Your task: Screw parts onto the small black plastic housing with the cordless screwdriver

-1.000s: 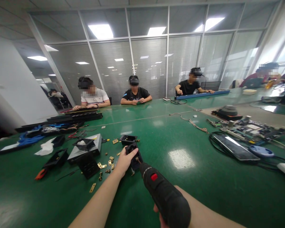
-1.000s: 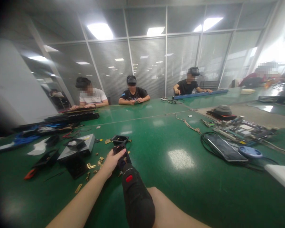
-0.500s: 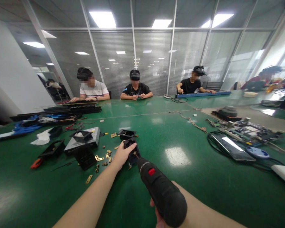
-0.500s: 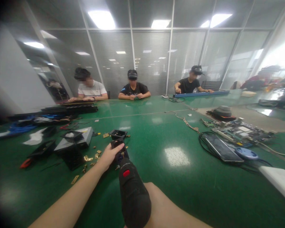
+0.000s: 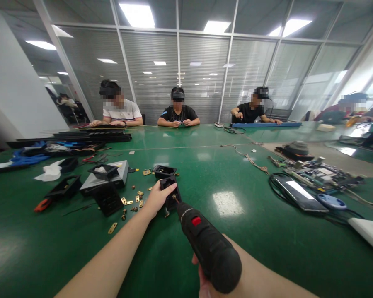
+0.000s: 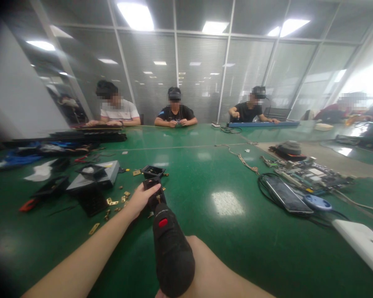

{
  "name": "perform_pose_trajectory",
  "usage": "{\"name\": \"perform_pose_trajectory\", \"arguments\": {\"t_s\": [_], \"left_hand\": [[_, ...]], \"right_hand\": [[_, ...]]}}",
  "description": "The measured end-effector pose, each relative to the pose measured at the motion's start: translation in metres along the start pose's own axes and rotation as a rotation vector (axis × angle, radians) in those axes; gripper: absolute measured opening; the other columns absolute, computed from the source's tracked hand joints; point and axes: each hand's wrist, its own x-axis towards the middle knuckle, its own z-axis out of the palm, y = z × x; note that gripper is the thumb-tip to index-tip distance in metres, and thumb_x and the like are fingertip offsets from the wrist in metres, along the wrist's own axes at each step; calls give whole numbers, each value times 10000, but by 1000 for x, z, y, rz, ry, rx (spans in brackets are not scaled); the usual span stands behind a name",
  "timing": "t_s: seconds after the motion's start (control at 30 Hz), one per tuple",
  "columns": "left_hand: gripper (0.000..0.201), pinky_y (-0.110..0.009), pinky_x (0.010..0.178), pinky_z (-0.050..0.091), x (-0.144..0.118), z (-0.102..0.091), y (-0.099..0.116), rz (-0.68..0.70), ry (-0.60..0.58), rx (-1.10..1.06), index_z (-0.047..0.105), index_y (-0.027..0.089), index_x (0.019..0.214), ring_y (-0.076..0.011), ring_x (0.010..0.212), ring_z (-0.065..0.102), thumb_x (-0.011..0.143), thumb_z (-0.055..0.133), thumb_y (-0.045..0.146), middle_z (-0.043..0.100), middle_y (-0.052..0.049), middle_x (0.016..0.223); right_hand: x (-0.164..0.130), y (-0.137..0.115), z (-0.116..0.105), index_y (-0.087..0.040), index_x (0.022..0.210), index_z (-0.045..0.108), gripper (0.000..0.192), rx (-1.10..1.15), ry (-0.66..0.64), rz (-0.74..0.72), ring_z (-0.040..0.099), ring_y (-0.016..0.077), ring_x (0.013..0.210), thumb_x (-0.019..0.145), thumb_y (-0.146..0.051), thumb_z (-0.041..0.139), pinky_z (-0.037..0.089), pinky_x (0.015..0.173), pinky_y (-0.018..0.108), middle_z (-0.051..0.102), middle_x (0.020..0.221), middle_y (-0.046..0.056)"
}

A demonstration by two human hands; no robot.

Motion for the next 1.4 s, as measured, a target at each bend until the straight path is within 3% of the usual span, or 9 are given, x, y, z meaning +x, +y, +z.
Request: {"name": "perform_pose_trajectory", "arguments": {"t_s": [0.23, 0.6, 0.83, 1.0, 1.1, 1.27, 1.4], "left_hand": [[794, -526, 1043, 639, 4, 0, -5, 5, 13, 0, 771, 189, 1132, -351, 1068, 811, 578, 1012, 704, 852, -132, 1106], [776, -516, 1008, 651, 0, 1, -1, 0, 7, -12, 772, 197, 1130, -342, 1025, 812, 590, 1017, 698, 848, -119, 1056], [750, -504, 996, 655, 1, 0, -2, 18, 9, 1, 773, 202, 1115, -336, 1012, 811, 600, 1012, 692, 850, -113, 1033], [734, -507, 993, 658, 1, 0, -3, 9, 6, -7, 774, 202, 1113, -332, 1001, 813, 608, 1013, 678, 849, -109, 1027], [725, -509, 993, 660, 2, 0, -3, 8, 17, -17, 775, 209, 1106, -332, 1006, 813, 601, 1022, 666, 850, -105, 1034], [738, -518, 1010, 657, 3, 1, -5, 9, 8, -48, 770, 201, 1112, -334, 1026, 813, 593, 1033, 654, 847, -110, 1045], [751, -527, 1034, 651, 4, 0, -6, 9, 8, -51, 770, 195, 1127, -339, 1052, 815, 593, 1039, 649, 846, -113, 1060]], "right_hand": [[-6, -5, 0, -192, 882, 651, 444, -15, 38, -25, 744, 168, 738, 612, -134, 999, 519, 673, 275, 783, 778, -27], [-2, 6, -5, -187, 905, 687, 450, 56, -32, -58, 769, 191, 775, 638, -270, 1040, 558, 713, 302, 803, 821, 5], [3, 15, -7, -173, 977, 784, 557, 97, -51, -42, 751, 165, 825, 574, -341, 1129, 575, 733, 267, 843, 1029, 59], [7, 28, -13, -176, 1076, 836, 659, 141, -119, -36, 780, 218, 907, 526, -322, 1168, 636, 773, 303, 813, 1134, 79], [8, 32, -14, -159, 1037, 836, 640, 180, -72, -72, 750, 207, 905, 514, -312, 1172, 624, 773, 292, 815, 1069, 68], [5, 30, -16, -140, 946, 804, 488, 164, -130, -56, 752, 176, 862, 609, -258, 1137, 597, 815, 286, 818, 929, 36], [6, 31, -18, -160, 881, 749, 513, 93, -75, -75, 679, 149, 765, 585, -302, 1143, 546, 728, 265, 749, 825, -16]]}}
